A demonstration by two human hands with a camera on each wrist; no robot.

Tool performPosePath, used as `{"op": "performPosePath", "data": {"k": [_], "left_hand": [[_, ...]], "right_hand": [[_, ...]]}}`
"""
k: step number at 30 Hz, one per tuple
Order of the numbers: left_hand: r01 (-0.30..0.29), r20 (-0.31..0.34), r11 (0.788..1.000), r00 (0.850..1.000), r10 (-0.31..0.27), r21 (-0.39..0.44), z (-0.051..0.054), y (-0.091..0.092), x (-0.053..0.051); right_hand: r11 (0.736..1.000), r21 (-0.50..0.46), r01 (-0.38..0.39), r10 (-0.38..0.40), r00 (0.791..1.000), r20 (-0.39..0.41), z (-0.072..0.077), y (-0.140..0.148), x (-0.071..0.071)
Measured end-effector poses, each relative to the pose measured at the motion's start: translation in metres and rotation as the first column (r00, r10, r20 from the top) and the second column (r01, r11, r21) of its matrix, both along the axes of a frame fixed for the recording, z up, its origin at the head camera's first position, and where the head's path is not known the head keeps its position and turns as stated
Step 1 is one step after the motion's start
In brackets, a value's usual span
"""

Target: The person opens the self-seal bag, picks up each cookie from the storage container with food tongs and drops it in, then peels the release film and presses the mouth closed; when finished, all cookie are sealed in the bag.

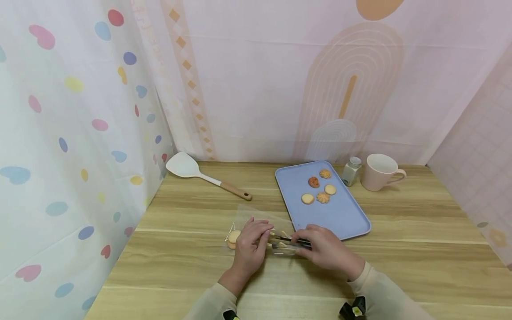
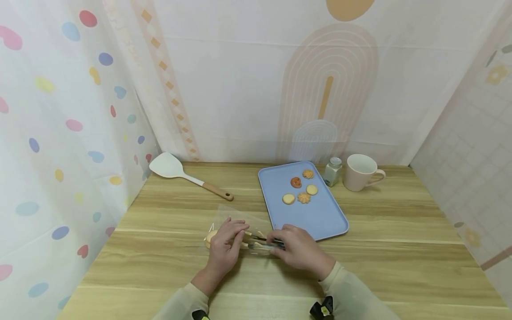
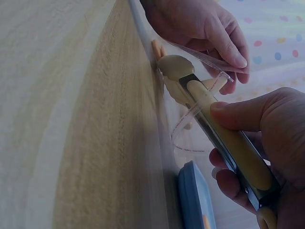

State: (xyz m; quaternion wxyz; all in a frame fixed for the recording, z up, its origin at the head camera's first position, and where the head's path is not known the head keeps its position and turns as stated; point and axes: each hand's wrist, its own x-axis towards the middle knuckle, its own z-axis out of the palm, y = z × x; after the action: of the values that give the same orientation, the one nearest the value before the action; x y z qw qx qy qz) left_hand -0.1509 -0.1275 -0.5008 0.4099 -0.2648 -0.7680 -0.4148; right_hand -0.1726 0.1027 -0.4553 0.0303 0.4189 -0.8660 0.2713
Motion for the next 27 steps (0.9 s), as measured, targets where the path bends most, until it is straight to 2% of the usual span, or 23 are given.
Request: {"op": "performPosePath", "data": {"k": [13, 19, 27], "left_hand": [[-0.007, 0.010, 1.000, 1.000, 0.007, 0.000, 0.000, -0.002, 0.001], [-0.009, 0.015, 1.000, 1.000, 0.009, 0.014, -0.002, -0.003, 0.000], [-0.027, 0.035, 0.999, 0.999, 0.026, 0.037, -0.005, -0.006, -0.004]], "right_hand": [[1.000, -0.014, 0.017, -0.017, 1.000, 0.001, 0.004, 0.009, 0.001], [0.999, -0.033, 0.024, -0.024, 1.000, 0.007, 0.008, 0.030, 0.005], [0.992, -0.124, 0.037, -0.043, 0.998, -0.042, 0.013, 0.065, 0.013]]}}
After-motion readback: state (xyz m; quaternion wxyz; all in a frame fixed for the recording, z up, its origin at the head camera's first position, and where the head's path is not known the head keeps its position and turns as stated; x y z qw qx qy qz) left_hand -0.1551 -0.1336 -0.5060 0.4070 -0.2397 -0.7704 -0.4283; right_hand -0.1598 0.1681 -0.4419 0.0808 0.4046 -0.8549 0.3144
